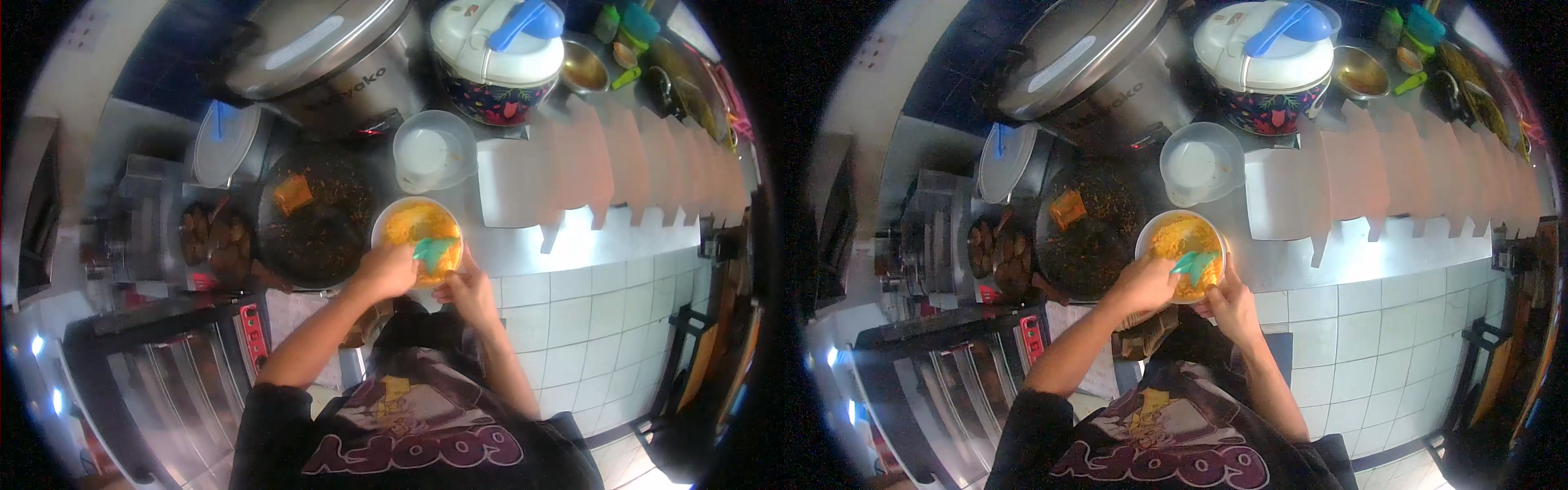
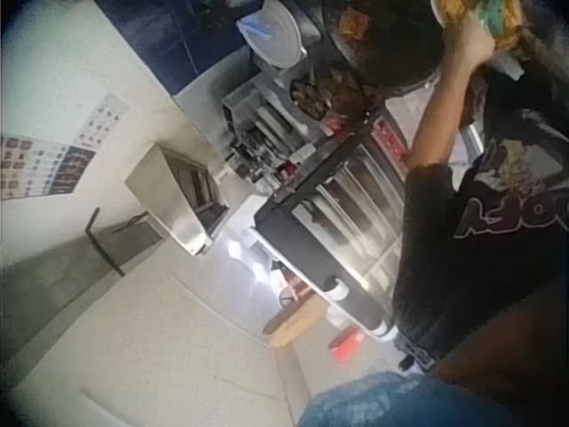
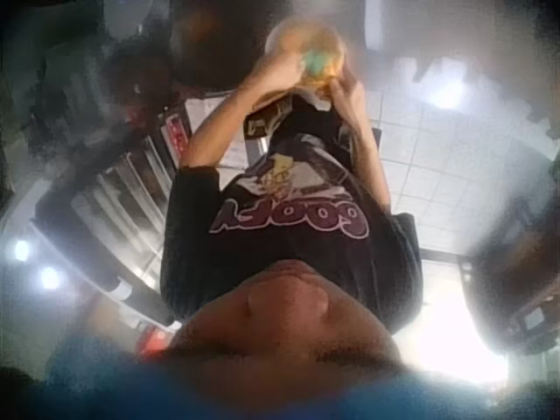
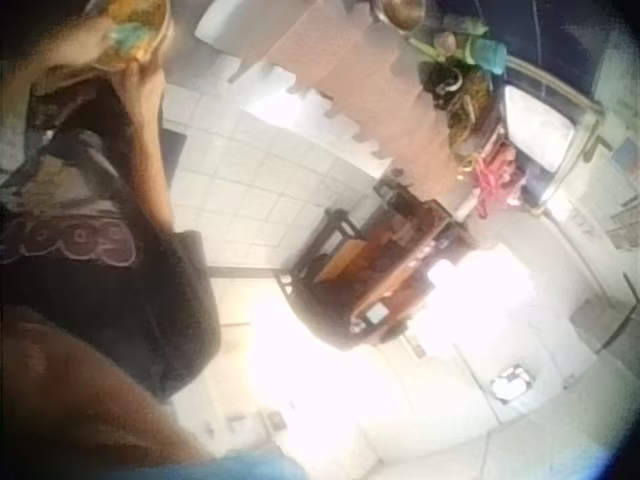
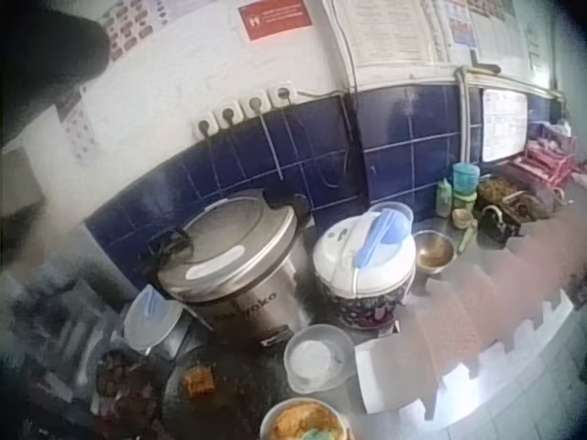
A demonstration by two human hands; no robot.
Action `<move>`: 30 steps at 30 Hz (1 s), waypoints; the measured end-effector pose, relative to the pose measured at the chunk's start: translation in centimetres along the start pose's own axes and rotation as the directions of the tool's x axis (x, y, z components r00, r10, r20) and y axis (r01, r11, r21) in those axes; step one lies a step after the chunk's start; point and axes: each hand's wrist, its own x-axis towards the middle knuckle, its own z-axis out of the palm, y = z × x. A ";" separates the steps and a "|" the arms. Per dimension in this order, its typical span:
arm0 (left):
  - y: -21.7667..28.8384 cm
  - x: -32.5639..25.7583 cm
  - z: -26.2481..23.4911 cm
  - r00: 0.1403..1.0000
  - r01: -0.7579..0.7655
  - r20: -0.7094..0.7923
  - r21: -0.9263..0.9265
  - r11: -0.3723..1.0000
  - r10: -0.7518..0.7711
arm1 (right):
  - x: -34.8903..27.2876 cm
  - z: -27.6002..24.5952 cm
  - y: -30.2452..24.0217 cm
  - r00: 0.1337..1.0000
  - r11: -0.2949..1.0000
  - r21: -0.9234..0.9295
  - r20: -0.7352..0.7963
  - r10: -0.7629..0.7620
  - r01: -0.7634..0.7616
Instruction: The person prepares food orders by opening a sauce packet with scissors, mixing the sauce into a bowl, scooping cooked rice from a rice cooker onto food wrappers, placing cooked meat patties on the rice, and wrapping them.
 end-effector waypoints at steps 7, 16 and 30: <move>0.3 -1.9 -0.3 0.998 0.062 0.009 0.012 0.998 -0.062 | -0.3 0.1 -1.6 0.997 0.989 0.136 0.071 0.043 -0.052; -3.2 -2.1 0.5 0.879 -0.110 -0.449 0.132 0.985 0.158 | 0.1 0.4 -1.1 0.996 0.996 0.089 0.092 0.010 -0.018; -2.6 0.6 -0.8 1.000 0.015 -0.026 -0.097 0.995 -0.018 | 0.5 0.2 -0.8 0.995 0.993 0.103 0.089 0.043 -0.052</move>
